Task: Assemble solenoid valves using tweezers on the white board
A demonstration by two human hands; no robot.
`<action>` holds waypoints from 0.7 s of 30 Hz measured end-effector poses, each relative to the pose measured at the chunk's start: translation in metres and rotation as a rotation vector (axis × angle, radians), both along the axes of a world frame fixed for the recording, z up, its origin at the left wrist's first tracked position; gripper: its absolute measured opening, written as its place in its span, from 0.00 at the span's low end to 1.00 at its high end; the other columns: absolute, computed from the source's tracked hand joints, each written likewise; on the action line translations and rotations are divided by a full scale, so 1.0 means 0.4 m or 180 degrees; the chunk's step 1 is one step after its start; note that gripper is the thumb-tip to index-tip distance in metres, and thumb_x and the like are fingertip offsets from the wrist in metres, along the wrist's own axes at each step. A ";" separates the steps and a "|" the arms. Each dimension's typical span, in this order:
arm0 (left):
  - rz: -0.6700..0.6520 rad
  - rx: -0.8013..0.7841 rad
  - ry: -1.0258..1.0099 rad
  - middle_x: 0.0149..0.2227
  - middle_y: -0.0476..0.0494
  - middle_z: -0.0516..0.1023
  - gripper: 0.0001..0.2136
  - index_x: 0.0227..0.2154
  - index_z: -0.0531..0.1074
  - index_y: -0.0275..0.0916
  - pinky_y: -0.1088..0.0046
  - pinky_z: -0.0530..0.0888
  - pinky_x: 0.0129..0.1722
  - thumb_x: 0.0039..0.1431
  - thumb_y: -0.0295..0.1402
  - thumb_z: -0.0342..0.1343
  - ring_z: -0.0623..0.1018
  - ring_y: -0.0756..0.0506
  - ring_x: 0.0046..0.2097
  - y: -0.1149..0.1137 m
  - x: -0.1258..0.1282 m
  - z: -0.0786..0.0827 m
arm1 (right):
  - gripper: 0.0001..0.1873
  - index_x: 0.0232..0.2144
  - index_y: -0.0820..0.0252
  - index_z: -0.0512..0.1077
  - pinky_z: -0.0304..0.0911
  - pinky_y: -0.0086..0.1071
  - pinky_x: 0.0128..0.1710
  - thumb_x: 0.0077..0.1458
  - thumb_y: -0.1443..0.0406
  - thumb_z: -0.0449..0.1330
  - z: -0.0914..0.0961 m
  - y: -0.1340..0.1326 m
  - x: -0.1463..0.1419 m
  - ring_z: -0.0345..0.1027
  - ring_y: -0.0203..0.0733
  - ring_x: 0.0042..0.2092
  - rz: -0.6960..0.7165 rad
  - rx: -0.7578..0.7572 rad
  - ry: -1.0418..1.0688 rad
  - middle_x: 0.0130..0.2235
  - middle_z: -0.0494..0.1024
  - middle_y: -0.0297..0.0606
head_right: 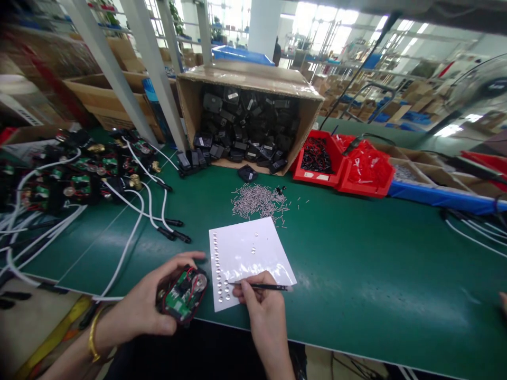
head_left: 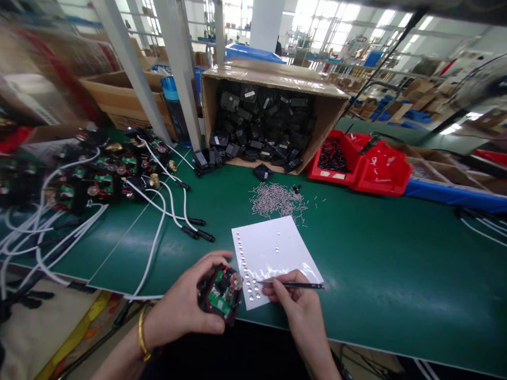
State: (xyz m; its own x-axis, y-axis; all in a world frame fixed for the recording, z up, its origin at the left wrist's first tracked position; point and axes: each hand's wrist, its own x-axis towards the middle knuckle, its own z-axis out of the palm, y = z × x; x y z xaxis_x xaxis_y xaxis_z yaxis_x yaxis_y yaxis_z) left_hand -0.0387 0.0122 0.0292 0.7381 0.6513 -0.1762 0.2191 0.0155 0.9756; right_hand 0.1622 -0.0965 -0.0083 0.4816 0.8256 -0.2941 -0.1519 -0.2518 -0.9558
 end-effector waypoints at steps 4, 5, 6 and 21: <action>0.1066 0.0778 0.0234 0.55 0.42 0.61 0.33 0.47 0.63 0.45 0.56 0.55 0.59 0.34 0.33 0.69 0.61 0.37 0.58 -0.026 0.012 -0.006 | 0.17 0.29 0.63 0.70 0.69 0.32 0.35 0.43 0.57 0.68 -0.010 -0.011 0.019 0.74 0.46 0.36 -0.0231 0.0112 0.0532 0.32 0.80 0.44; 0.1248 0.0746 0.0179 0.54 0.43 0.63 0.33 0.48 0.62 0.45 0.56 0.57 0.59 0.37 0.31 0.68 0.63 0.37 0.57 -0.033 0.019 -0.015 | 0.16 0.30 0.63 0.70 0.69 0.32 0.37 0.43 0.58 0.68 -0.008 -0.010 0.023 0.74 0.46 0.38 -0.0321 0.0206 0.0743 0.33 0.80 0.43; 0.1380 0.0677 0.0081 0.53 0.43 0.64 0.32 0.49 0.60 0.45 0.56 0.58 0.58 0.39 0.30 0.66 0.65 0.38 0.55 -0.041 0.028 -0.026 | 0.16 0.30 0.62 0.71 0.69 0.31 0.38 0.43 0.59 0.69 -0.003 -0.006 0.025 0.74 0.45 0.39 -0.0391 0.0318 0.0982 0.34 0.80 0.43; 0.1674 0.0993 -0.0501 0.57 0.40 0.58 0.25 0.49 0.64 0.45 0.51 0.57 0.59 0.46 0.32 0.63 0.60 0.35 0.59 -0.077 0.051 -0.140 | 0.11 0.28 0.59 0.71 0.63 0.33 0.43 0.45 0.61 0.67 0.066 0.060 -0.087 0.71 0.42 0.41 -0.0189 0.0790 0.1808 0.37 0.79 0.40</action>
